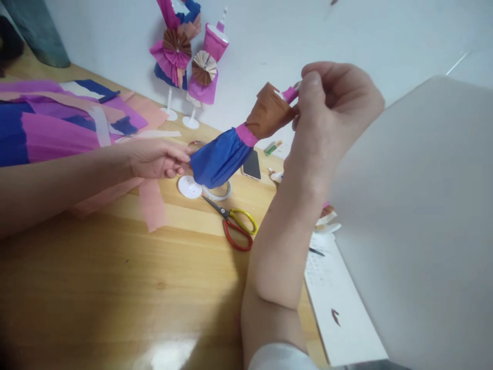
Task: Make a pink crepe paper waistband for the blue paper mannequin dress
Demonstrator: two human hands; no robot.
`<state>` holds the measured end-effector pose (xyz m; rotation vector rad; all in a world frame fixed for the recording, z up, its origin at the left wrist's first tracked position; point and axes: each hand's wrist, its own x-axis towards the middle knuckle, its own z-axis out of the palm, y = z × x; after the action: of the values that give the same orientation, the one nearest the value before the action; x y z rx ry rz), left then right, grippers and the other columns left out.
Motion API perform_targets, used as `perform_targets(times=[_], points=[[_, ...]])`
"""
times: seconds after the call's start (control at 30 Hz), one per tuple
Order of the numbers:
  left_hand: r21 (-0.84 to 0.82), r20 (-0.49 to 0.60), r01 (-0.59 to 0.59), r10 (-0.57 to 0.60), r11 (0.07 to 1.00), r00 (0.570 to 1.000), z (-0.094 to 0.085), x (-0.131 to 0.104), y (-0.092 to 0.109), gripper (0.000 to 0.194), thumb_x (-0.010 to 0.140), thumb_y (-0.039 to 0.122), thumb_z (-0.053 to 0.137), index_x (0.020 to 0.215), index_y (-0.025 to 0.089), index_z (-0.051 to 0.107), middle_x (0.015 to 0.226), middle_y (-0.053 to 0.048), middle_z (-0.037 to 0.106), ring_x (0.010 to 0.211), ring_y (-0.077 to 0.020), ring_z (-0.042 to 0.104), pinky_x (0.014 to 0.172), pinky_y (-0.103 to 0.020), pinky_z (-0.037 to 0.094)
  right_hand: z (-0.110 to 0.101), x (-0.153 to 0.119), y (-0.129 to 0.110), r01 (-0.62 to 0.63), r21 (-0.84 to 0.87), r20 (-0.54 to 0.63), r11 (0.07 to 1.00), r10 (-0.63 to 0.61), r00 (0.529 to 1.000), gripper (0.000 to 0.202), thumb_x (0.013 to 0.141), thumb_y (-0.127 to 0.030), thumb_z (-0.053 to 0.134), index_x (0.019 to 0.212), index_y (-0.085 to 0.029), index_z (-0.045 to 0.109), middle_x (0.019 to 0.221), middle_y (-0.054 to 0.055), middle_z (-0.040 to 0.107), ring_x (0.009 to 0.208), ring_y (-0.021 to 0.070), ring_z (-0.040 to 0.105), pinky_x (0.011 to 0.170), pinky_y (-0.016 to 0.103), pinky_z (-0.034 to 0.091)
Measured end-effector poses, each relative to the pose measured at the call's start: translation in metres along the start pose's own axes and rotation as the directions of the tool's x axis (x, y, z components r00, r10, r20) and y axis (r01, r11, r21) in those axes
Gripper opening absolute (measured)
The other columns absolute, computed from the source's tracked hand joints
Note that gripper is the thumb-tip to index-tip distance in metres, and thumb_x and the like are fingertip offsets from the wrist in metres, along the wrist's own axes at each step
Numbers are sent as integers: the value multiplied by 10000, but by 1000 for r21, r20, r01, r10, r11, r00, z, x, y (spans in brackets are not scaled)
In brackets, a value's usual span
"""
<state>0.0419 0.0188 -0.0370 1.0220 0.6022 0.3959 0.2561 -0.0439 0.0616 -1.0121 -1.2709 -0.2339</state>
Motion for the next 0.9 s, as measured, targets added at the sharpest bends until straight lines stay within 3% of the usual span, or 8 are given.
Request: perform_targets(times=[0.17,0.27,0.4,0.53,0.7,0.8,0.9], points=[[-22,68,-19,20,1000,998,0,3,-6,250,681,59,773,886,175,689,614,38,490,472,-48,335,431,-216,189,-2,0,-2,33,40,15,999,-34,999,154,723,-128,575,715,-183,719,569,-14,573,450,110,451,440,280,290],[-45,93,-17,21,999,995,-1,4,-6,274,728,50,741,977,159,714,612,36,487,437,-29,307,387,-171,144,-7,1,1,26,73,33,997,-28,999,139,700,-145,598,709,-199,726,570,-11,592,441,114,447,443,298,280],[-44,89,-8,12,999,996,-1,3,-8,292,760,65,741,1038,156,740,630,16,545,444,-34,351,373,-151,190,-13,4,6,-49,157,101,986,34,994,41,698,-211,687,719,-217,721,596,6,601,451,125,425,443,304,271],[-28,95,23,-21,999,995,-1,3,-12,284,759,75,745,1034,145,749,611,17,557,465,-46,404,386,-145,237,-15,6,8,-19,119,131,993,3,991,34,707,-261,690,714,-254,723,582,-2,568,445,134,400,449,323,273],[-42,116,-31,36,999,993,-3,4,-16,320,722,103,755,1035,170,753,691,-6,633,558,-77,522,443,-165,324,-14,4,4,-74,169,123,983,53,991,54,681,-258,692,716,-249,731,583,-8,597,444,127,416,422,304,277],[-40,92,-58,61,998,994,-2,4,-16,282,746,169,777,1025,199,759,804,-22,688,573,-75,527,450,-176,342,-15,3,1,-53,173,136,984,29,990,105,686,-236,666,727,-262,760,614,16,636,485,154,481,432,314,287],[-33,32,-53,54,998,998,1,3,-16,329,712,164,819,1032,205,752,773,-7,685,524,-60,485,430,-180,312,-17,3,0,-32,180,140,983,6,990,156,682,-195,658,735,-274,782,665,41,684,568,196,577,445,314,293]])
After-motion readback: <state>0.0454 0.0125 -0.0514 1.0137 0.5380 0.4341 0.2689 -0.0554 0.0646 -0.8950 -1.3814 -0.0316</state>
